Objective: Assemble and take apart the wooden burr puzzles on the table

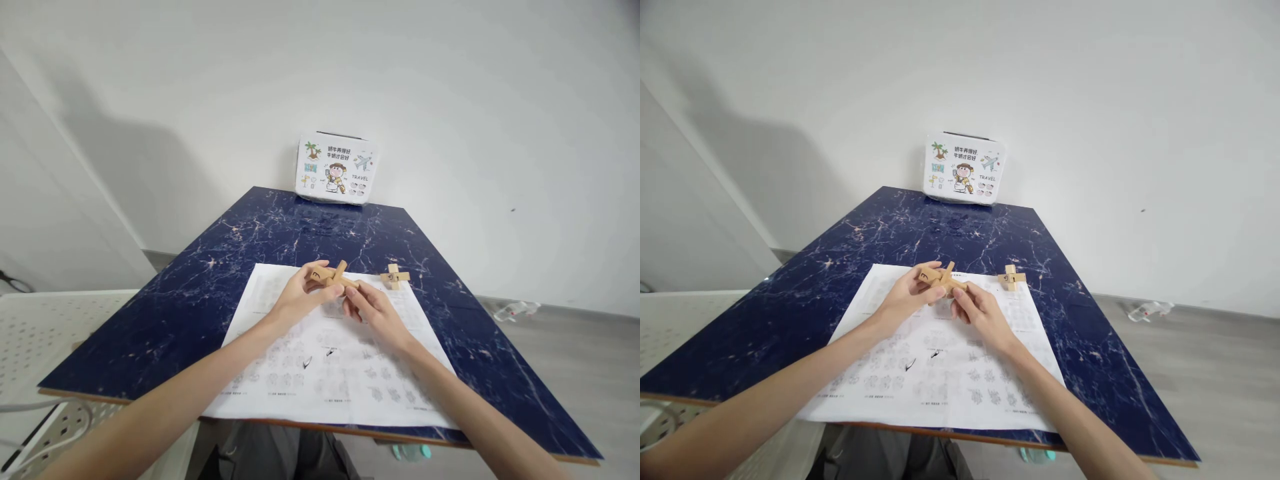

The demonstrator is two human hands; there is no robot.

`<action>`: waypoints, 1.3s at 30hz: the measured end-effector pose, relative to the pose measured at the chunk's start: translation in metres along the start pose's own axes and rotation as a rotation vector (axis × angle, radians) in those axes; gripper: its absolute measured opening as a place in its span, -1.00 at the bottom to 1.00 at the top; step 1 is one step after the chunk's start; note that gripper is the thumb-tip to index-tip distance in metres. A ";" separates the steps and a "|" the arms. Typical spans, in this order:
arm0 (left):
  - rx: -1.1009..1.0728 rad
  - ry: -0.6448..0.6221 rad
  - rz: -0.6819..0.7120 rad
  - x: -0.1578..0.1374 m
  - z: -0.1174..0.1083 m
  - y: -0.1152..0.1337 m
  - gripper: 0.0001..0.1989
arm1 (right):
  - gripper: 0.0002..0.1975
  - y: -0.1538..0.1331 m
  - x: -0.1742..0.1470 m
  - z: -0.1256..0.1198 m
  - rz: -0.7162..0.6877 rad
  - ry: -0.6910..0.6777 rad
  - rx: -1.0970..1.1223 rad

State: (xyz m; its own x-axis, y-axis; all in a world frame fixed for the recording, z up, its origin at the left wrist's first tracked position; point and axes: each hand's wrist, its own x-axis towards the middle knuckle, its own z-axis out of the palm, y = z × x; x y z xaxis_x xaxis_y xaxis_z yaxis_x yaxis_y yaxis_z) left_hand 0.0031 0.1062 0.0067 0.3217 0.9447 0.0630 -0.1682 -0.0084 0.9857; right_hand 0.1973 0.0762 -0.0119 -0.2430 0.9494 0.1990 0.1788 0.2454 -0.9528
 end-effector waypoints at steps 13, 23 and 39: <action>0.077 0.285 0.044 0.013 -0.010 -0.015 -0.59 | -0.67 0.001 0.005 -0.007 0.400 0.074 0.470; 0.187 0.294 0.001 0.016 -0.015 -0.019 -0.67 | -0.81 0.007 0.012 -0.019 0.310 0.312 0.851; 0.312 0.030 0.029 0.005 -0.007 -0.006 -0.79 | -0.64 -0.013 0.002 -0.007 0.423 -0.102 0.526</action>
State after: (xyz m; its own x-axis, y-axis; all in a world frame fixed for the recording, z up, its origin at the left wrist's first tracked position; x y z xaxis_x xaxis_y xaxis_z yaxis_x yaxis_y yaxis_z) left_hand -0.0008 0.1128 0.0005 0.2922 0.9520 0.0914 0.1188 -0.1310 0.9842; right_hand 0.2012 0.0768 0.0022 -0.3475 0.9130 -0.2136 -0.2024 -0.2955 -0.9337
